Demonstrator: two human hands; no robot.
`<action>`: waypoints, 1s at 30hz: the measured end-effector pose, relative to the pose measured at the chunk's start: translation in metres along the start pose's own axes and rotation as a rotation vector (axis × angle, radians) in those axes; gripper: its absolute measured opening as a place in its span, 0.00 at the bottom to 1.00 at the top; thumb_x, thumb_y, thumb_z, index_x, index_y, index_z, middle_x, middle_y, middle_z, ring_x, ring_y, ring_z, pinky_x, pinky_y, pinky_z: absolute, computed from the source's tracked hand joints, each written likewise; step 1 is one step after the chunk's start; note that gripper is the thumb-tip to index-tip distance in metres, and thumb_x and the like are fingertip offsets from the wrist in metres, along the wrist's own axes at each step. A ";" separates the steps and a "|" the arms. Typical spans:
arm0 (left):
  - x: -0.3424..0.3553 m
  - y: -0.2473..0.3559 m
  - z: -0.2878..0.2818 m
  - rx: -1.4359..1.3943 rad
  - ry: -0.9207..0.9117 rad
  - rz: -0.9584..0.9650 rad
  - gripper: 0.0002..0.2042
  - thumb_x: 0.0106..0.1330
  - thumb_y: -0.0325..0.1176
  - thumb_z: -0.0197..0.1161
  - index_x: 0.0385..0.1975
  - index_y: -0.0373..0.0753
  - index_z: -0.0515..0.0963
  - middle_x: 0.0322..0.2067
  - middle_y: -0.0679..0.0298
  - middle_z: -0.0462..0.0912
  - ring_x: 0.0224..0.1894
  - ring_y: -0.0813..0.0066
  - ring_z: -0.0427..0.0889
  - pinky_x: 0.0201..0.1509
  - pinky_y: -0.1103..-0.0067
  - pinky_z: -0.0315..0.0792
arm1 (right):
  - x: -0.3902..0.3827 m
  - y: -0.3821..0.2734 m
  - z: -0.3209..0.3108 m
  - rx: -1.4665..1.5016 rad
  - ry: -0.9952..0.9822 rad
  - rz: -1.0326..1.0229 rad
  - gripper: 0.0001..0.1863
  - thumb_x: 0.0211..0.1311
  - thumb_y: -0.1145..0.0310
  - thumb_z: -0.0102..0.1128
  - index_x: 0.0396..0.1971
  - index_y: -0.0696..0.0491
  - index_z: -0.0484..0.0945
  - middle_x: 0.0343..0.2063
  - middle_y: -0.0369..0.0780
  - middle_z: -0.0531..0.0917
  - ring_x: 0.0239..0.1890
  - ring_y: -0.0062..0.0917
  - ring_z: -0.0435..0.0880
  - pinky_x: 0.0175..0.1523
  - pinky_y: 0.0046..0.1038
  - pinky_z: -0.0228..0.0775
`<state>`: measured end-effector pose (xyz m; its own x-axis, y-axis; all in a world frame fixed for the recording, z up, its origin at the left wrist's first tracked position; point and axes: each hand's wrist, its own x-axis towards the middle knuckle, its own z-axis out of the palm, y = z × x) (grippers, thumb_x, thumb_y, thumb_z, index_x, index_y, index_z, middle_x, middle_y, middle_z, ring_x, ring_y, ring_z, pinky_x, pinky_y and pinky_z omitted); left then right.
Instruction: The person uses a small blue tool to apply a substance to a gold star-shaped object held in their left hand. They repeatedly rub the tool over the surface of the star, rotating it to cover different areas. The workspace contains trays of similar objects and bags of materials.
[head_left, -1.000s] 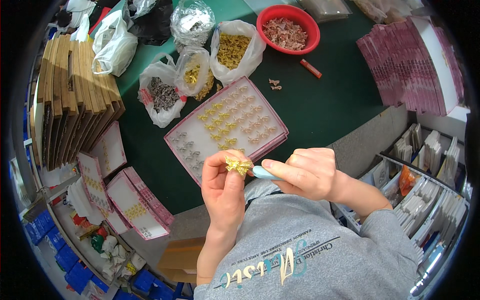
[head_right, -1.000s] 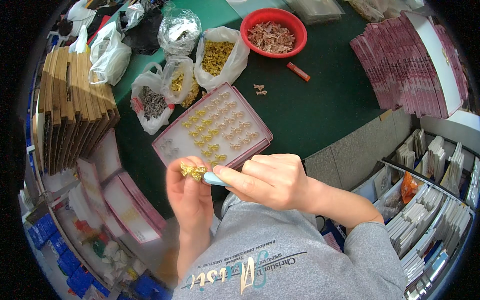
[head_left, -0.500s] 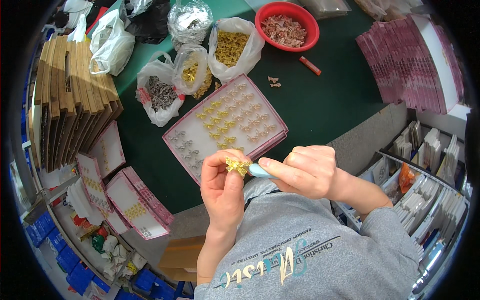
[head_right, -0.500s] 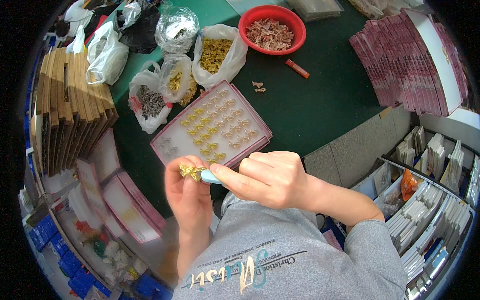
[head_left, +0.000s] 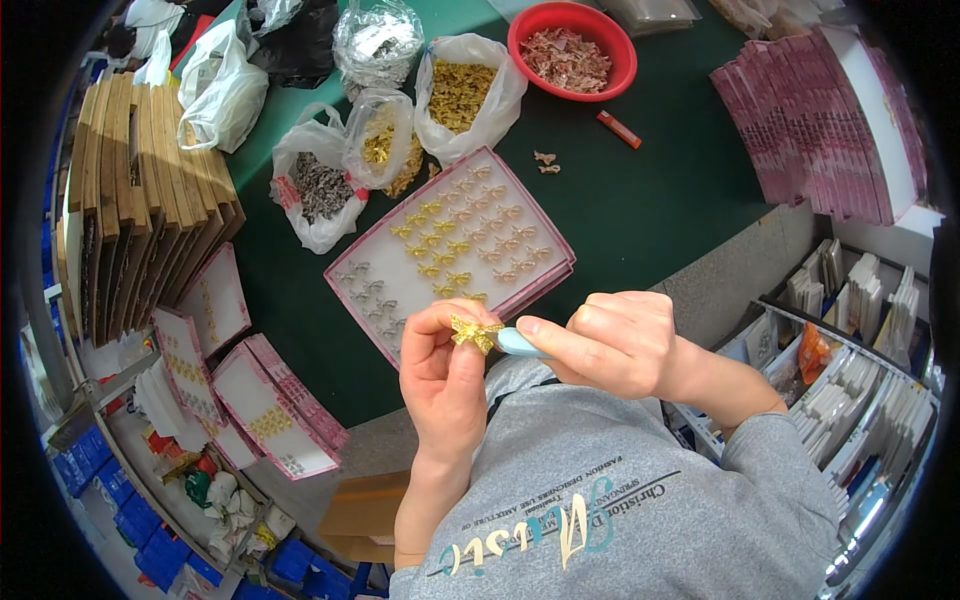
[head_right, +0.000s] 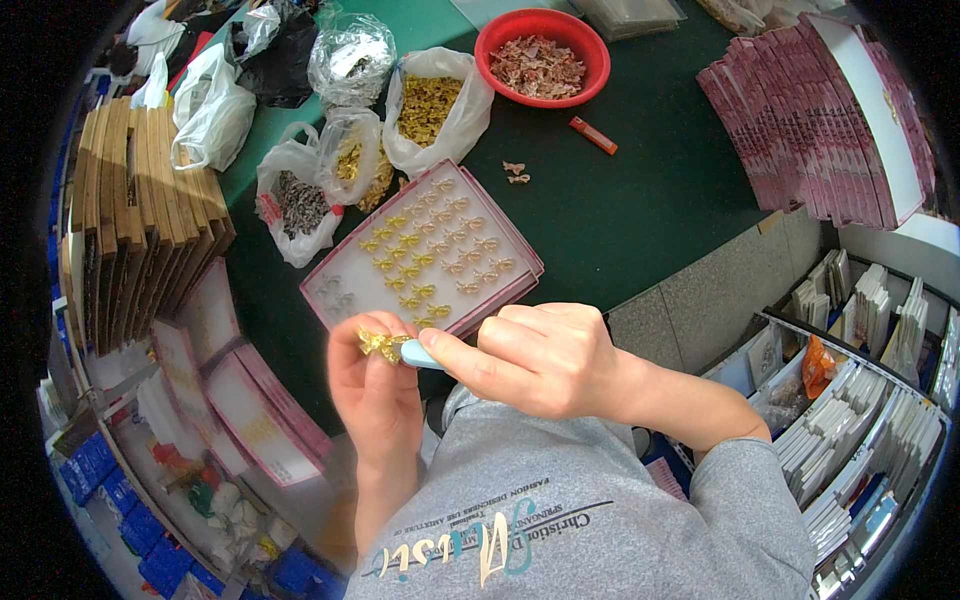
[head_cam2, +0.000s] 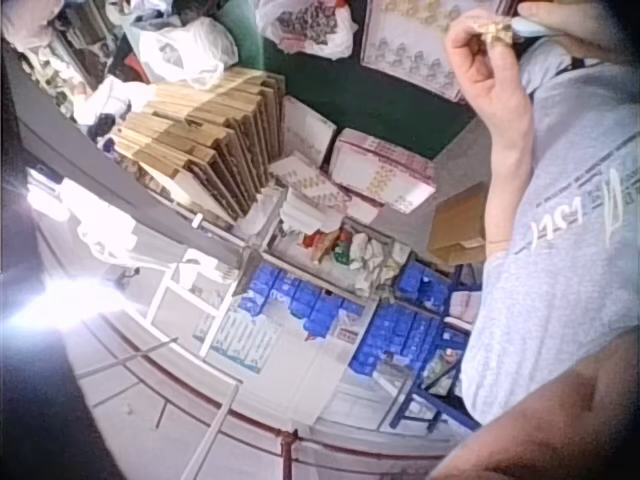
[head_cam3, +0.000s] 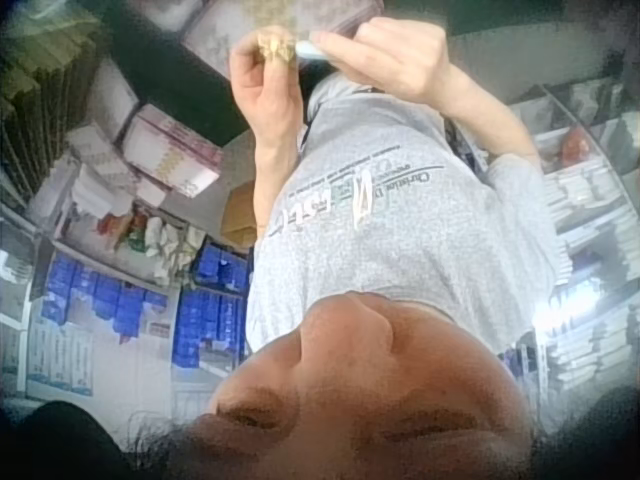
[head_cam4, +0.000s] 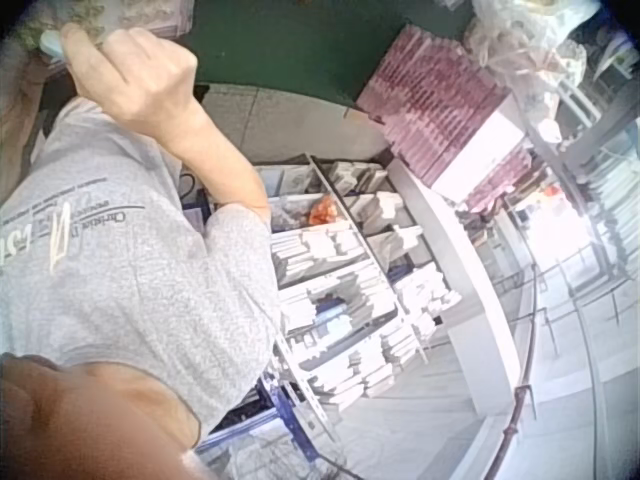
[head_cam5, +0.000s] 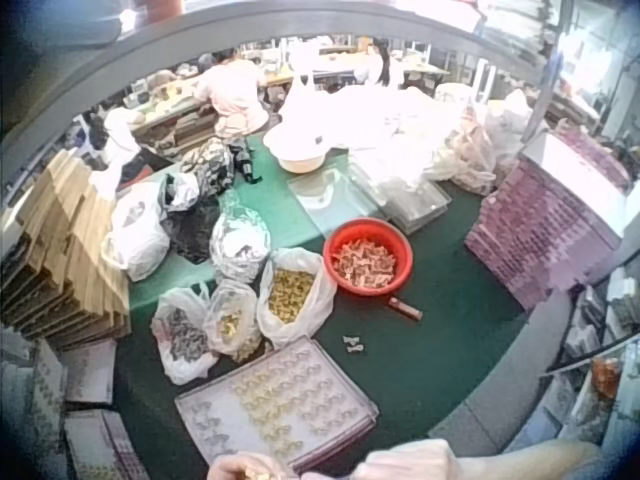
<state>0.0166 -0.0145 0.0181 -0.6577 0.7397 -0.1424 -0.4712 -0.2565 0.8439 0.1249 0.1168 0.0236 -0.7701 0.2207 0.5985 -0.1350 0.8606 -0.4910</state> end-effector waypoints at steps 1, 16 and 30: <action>0.000 0.000 0.000 0.002 -0.001 0.000 0.06 0.60 0.21 0.49 0.36 0.35 0.66 0.35 0.59 0.71 0.38 0.76 0.70 0.45 0.81 0.65 | 0.000 0.000 0.000 0.000 -0.004 -0.001 0.22 0.32 0.78 0.66 0.36 0.56 0.79 0.10 0.30 0.65 0.09 0.15 0.64 0.13 0.17 0.55; 0.001 0.000 0.001 0.005 0.012 -0.003 0.05 0.61 0.23 0.50 0.36 0.35 0.66 0.34 0.60 0.71 0.38 0.76 0.70 0.45 0.81 0.65 | 0.000 0.001 -0.004 -0.070 -0.030 -0.030 0.23 0.35 0.72 0.59 0.39 0.52 0.78 0.12 0.29 0.60 0.11 0.12 0.63 0.13 0.15 0.52; 0.002 0.000 0.000 -0.015 0.011 -0.009 0.06 0.61 0.24 0.52 0.36 0.35 0.66 0.34 0.60 0.71 0.39 0.75 0.69 0.46 0.80 0.64 | 0.000 0.001 -0.003 -0.079 -0.041 -0.023 0.24 0.35 0.70 0.58 0.40 0.52 0.78 0.12 0.29 0.61 0.12 0.12 0.64 0.13 0.15 0.52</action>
<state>0.0155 -0.0131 0.0180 -0.6595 0.7354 -0.1559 -0.4861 -0.2591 0.8346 0.1266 0.1191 0.0246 -0.7926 0.1832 0.5816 -0.1044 0.8989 -0.4255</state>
